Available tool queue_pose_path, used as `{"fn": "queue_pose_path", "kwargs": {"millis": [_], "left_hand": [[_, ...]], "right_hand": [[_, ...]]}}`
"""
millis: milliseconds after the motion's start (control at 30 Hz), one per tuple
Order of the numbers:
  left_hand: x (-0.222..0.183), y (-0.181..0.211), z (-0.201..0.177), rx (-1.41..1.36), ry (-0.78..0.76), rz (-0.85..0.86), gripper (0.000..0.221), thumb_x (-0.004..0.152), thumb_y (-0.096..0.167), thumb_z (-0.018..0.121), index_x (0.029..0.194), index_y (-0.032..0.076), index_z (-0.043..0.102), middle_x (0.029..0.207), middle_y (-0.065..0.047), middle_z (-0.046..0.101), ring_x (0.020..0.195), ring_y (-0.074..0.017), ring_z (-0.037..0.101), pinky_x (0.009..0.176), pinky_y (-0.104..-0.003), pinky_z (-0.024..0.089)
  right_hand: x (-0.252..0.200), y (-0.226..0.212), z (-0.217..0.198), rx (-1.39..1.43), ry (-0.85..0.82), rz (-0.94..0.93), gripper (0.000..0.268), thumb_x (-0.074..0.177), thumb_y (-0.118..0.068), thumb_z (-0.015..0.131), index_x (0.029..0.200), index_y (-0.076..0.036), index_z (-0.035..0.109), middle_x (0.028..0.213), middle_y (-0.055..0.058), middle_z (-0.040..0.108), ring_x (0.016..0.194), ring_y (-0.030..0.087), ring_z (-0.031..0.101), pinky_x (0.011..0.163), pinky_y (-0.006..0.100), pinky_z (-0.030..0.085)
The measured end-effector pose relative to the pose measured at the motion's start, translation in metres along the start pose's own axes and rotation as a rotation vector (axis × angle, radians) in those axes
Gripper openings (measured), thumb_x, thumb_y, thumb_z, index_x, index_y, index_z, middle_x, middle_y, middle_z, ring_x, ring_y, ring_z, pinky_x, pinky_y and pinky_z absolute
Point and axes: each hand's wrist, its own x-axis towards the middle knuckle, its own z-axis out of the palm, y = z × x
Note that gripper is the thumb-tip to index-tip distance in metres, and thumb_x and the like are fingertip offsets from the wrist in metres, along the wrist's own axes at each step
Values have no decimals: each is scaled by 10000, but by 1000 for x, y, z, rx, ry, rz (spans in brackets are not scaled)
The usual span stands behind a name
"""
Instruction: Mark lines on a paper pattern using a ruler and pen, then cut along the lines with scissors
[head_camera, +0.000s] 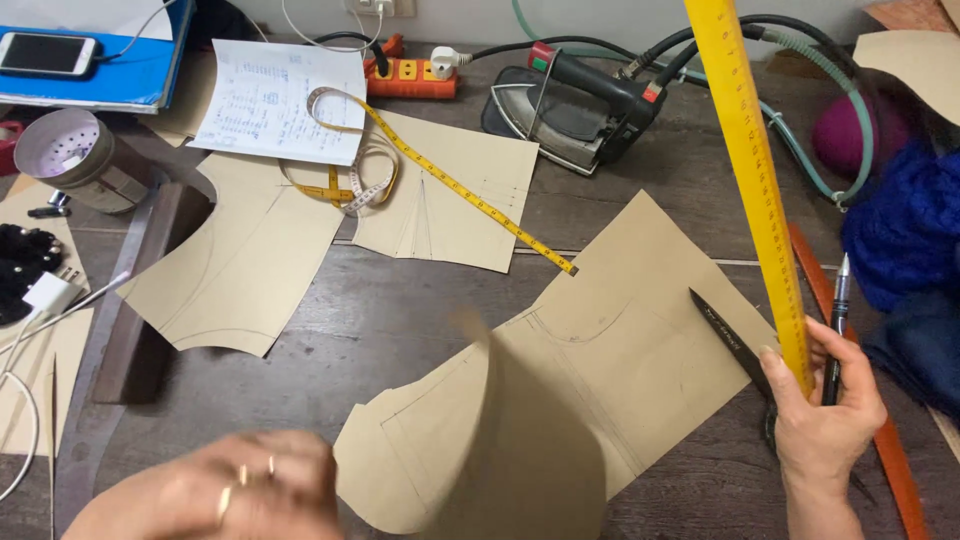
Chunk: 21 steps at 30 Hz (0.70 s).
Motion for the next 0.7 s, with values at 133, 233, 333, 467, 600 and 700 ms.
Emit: {"fn": "queue_pose_path", "kwargs": {"millis": [133,233,333,467,600,700], "left_hand": [[-84,-68,27,140,454,-1097,378,824,288,623,1127,334,844,1300,202,782,1325,11,552,1112,-241,287],[-109,-122,48,21,585,-1064,358,903,206,513,1179,146,734,1086,76,802,1024,-23,652,966,-193,434],[-146,-151,78,-83,867,-1114,285,924,156,524,1103,62,725,1035,-14,789,990,-82,668,953,-223,473],[-150,-135,97,30,973,-1185,325,817,205,663,1106,108,774,962,16,815,918,-57,662,880,-215,469],[-141,-101,98,556,798,-1024,147,695,381,772,723,241,806,559,109,730,537,5,629,581,-171,468],[-156,-57,100,777,678,-1548,282,668,511,703,920,550,823,1026,318,786,1280,-4,562,1156,-215,429]], "right_hand": [[-6,4,0,-4,7,9,431,917,56,743,1317,67,582,1237,191,594,1057,221,553,928,303,471],[-8,3,0,6,-21,20,411,908,48,727,1287,97,576,1245,212,605,1045,234,567,960,312,468],[-9,-1,5,-4,-30,67,419,891,12,738,1279,55,585,1215,172,605,1022,201,555,942,290,459],[-5,-15,9,8,-65,40,402,883,32,726,1258,69,587,1208,179,604,1045,217,554,928,304,451],[-4,-21,15,23,-82,9,401,881,36,725,1255,74,585,1215,186,611,1045,221,559,924,306,456],[-3,-27,16,40,-85,14,403,874,32,726,1254,56,590,1202,162,610,1029,200,547,942,291,449]]}}
